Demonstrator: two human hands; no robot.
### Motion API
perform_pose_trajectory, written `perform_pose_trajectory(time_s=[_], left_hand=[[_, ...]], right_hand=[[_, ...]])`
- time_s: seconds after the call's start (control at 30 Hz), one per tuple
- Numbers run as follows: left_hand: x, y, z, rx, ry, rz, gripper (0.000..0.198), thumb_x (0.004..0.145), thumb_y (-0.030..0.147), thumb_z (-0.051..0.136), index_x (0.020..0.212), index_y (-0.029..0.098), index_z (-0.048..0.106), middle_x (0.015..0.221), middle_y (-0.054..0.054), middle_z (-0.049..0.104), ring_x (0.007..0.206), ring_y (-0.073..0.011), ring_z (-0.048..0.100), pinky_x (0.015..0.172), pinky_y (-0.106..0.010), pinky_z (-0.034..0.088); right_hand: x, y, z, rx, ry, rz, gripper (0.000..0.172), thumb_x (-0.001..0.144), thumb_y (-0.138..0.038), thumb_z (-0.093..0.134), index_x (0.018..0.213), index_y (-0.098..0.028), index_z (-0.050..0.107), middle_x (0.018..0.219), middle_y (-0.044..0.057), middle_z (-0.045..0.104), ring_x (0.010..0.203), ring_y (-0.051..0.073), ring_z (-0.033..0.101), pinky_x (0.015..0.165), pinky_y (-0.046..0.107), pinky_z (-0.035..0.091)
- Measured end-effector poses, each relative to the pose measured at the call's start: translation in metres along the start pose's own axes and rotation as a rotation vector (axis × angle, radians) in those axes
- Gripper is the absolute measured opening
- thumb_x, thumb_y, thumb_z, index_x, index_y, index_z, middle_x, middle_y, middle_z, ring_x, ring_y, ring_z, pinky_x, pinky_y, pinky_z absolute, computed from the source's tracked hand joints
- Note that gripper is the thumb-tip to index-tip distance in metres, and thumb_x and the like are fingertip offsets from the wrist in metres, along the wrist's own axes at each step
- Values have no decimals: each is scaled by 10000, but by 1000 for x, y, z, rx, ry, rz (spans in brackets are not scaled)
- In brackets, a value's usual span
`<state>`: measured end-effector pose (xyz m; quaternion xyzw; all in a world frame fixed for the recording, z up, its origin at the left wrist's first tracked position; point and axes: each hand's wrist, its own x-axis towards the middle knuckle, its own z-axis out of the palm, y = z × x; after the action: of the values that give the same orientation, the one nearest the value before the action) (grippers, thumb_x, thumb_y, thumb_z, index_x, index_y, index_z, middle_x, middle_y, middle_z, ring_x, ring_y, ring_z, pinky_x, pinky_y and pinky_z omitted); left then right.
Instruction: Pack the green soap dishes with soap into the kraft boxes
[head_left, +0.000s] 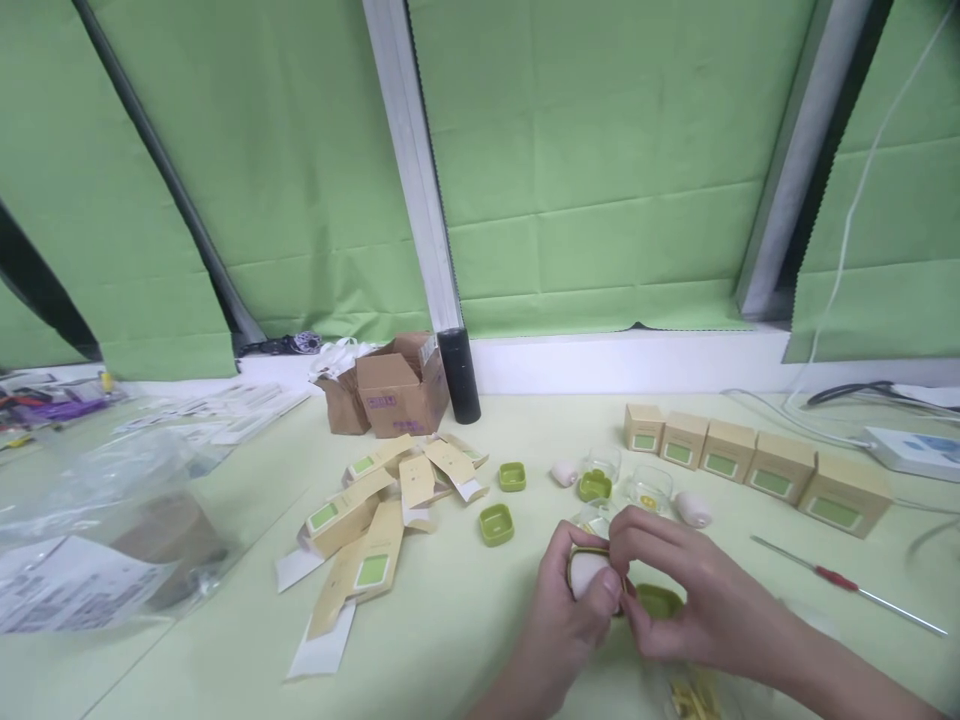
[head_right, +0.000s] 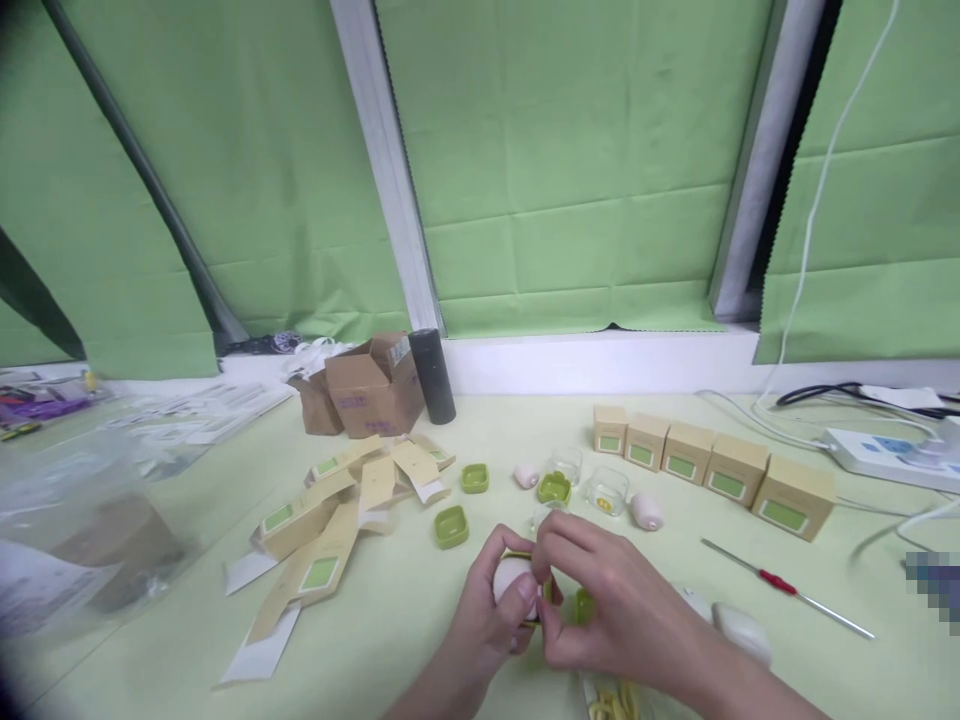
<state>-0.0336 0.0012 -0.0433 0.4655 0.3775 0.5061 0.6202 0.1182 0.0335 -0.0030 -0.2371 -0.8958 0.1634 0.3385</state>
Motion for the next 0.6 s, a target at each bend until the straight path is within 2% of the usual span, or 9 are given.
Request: perform_pose_trajectory(time_s=[0.2, 0.43, 0.5, 0.6], left_hand=[[-2, 12, 4, -42, -13, -49, 363, 757, 432, 619, 935, 203, 402, 623, 75, 441, 510, -44, 261, 480, -216, 179], [-3, 16, 1, -100, -49, -101, 315, 783, 368, 616, 968, 202, 422, 638, 68, 446, 522, -42, 254, 500, -222, 159], [-3, 18, 0, -134, -51, -99, 339, 777, 397, 622, 982, 206, 432, 666, 62, 457, 525, -35, 271, 502, -211, 164], [0, 19, 2, -205, -37, -72, 425, 764, 525, 578, 1015, 214, 433, 754, 38, 509, 485, -15, 293, 485, -200, 175]], right_hand=[[-1, 3, 5, -4, 112, -54, 250, 667, -3, 476, 774, -226, 437, 700, -17, 480, 613, 132, 499, 528, 239, 411], [-1, 4, 3, 44, 97, -25, 232, 685, -8, 479, 752, -226, 438, 712, -18, 470, 619, 129, 495, 523, 244, 417], [1, 4, -2, 112, 41, 6, 228, 715, -31, 496, 826, -229, 476, 757, -7, 507, 686, 143, 532, 587, 260, 463], [5, 2, -11, 214, -55, 88, 421, 710, -80, 584, 1081, -253, 484, 1001, 38, 561, 940, 194, 559, 801, 327, 486]])
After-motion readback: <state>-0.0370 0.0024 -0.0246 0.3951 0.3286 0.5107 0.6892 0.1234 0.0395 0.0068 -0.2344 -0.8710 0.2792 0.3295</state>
